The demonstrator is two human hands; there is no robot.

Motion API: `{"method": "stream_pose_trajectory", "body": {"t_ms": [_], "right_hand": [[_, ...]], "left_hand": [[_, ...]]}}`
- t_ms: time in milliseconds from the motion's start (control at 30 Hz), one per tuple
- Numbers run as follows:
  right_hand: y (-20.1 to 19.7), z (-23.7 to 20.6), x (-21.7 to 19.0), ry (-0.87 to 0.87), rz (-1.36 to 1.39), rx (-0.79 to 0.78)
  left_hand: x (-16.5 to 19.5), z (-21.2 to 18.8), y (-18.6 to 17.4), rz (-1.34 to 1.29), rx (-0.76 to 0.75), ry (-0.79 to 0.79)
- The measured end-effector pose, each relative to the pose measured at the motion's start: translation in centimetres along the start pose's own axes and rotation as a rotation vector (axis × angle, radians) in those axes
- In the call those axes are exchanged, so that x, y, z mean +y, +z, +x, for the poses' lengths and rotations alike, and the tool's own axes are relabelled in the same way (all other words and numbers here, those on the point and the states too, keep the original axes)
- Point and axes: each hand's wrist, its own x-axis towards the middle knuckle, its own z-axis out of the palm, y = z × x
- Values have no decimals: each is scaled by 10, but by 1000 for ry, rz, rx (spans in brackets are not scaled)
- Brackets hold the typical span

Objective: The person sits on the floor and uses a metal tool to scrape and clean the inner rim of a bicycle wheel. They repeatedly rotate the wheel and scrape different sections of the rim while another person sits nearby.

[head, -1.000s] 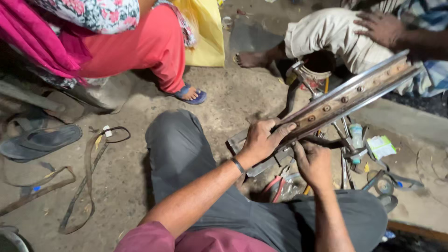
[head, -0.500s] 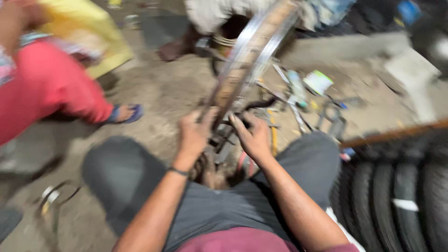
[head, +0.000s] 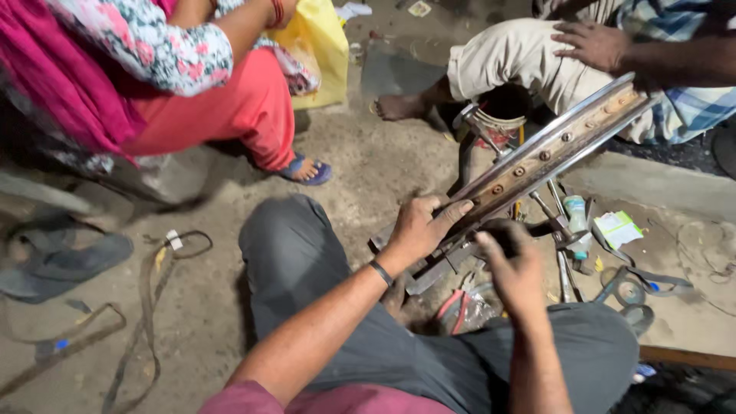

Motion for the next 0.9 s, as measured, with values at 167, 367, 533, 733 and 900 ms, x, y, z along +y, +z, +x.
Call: {"method": "stream_pose_trajectory", "body": {"t_ms": [167,367,533,733,900], "right_hand": [[-10,25,5,-64,-164,-126],[-7,15,-4,-391,-477,-31],[-5,18,-1,-361,-363,-54],[-18,35,-21,-500,-657,-119],[-1,19,-14,-393,-409,-13]], "left_hand": [[5,-2,0,41,-40,-3],[-4,-3,4,139,-36,0],[-11,-4,7,55,-41,46],[-11,-3,9,176,-14,23],[-28,-6,12,65,4,72]]}}
